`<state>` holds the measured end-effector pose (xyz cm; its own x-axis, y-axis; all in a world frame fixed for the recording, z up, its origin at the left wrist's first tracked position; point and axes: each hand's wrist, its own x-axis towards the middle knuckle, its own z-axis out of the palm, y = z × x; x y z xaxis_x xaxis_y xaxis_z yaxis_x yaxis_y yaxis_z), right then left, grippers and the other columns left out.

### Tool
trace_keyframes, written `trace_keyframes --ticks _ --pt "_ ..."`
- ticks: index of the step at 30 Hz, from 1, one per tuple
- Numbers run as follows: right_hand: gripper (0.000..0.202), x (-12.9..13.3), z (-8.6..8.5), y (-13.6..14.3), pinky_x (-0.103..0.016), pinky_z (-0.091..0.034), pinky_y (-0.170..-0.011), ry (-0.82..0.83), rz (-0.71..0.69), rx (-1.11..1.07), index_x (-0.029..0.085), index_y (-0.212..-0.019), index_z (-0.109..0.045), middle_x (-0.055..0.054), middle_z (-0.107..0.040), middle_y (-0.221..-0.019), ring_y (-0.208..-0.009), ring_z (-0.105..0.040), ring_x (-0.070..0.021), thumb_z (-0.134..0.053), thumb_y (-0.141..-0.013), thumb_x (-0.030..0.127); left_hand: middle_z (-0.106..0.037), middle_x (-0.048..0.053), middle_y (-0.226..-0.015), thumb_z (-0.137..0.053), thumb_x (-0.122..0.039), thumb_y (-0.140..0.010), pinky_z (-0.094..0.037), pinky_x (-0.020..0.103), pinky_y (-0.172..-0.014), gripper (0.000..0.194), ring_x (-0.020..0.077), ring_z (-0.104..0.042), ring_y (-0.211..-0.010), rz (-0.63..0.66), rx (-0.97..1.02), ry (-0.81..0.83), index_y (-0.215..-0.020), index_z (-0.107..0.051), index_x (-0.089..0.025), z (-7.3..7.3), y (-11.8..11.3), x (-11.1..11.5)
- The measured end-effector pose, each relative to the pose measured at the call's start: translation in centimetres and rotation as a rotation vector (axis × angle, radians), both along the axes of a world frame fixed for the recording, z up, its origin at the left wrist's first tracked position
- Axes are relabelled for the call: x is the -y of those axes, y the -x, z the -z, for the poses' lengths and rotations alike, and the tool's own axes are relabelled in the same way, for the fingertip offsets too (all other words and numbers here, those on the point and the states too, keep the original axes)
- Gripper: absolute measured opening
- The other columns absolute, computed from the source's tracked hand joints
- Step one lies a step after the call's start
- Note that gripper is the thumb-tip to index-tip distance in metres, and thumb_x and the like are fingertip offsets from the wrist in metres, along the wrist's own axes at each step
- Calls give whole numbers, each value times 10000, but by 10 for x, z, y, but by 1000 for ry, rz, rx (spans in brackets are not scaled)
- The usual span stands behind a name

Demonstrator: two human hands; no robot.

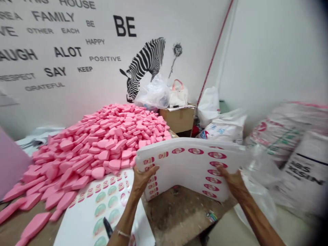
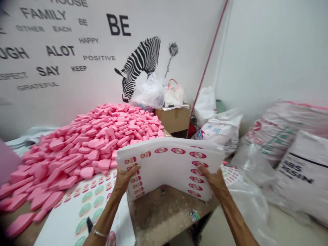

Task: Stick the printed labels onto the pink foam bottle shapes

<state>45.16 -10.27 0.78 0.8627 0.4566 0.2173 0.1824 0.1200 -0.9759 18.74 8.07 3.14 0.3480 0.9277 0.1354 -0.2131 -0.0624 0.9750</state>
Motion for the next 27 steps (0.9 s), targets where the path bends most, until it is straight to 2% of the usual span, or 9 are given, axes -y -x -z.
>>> trace_keyframes --ticks 4,6,8,11,14,16,19,24,27 --pt "448 9 -18 6 -411 -613 -647 55 -150 -141 144 -841 -717 -92 -746 -801 -701 -708 -286 -844 -485 385 -744 79 -803 -816 -344 -585 -573 318 -622 360 208 -685 -675 112 -43 42 -838 -695 -120 2 6 -5" --pt "452 13 -25 7 -409 -616 -677 73 -192 -150 142 -864 -724 -91 -747 -821 -735 -709 -288 -853 -483 347 -738 88 -803 -803 -356 -604 -569 313 -629 363 212 -683 -689 152 -85 -19 -847 -689 -112 -10 13 -9" --pt "469 15 -29 7 -406 -618 -689 59 -187 -146 148 -887 -726 -80 -748 -841 -750 -709 -286 -862 -467 305 -726 95 -874 -797 -357 -611 -562 303 -637 445 221 -679 -754 137 -135 -171 -966 -666 -122 -35 20 -10" --pt "465 16 -27 8 -415 -624 -657 33 -155 -167 151 -857 -729 -70 -749 -825 -709 -708 -285 -867 -431 276 -652 115 -1122 -783 -346 -632 -549 308 -719 704 251 -639 -967 107 -182 -535 -1263 -512 -192 -88 26 -7" --pt "492 18 -20 8 -421 -627 -624 7 -163 -202 161 -846 -727 -56 -748 -794 -681 -706 -289 -870 -380 232 -603 127 -1208 -744 -364 -675 -509 375 -829 722 280 -612 -1030 129 -405 -890 -1325 -459 -231 -125 16 1" --pt "518 21 -16 6 -423 -628 -623 7 -181 -217 164 -852 -725 -54 -749 -794 -684 -706 -293 -870 -356 205 -629 136 -1149 -756 -423 -645 -461 441 -875 673 329 -596 -1033 95 -696 -1098 -1245 -533 -217 -130 5 5" --pt "478 23 -12 3 -418 -627 -603 45 -165 -238 151 -815 -722 -63 -746 -770 -658 -702 -290 -871 -369 241 -673 141 -946 -689 -559 -674 -449 421 -789 545 336 -621 -895 44 -1040 -1251 -1049 -610 -171 -120 -6 11" --pt "488 20 -20 1 -394 -616 -583 44 -97 -107 136 -858 -685 -86 -741 -796 -686 -699 -289 -859 -451 342 -688 124 -805 -557 -657 -743 -403 335 -615 509 299 -649 -734 22 -1271 -1314 -904 -595 -175 -116 -8 27" --pt "549 16 -25 -4 -381 -605 -670 -28 -100 61 167 -989 -609 -91 -725 -951 -820 -693 -276 -826 -542 401 -700 125 -813 -580 -639 -739 -399 340 -583 544 317 -659 -732 8 -1366 -1282 -986 -586 -155 -124 -11 31"
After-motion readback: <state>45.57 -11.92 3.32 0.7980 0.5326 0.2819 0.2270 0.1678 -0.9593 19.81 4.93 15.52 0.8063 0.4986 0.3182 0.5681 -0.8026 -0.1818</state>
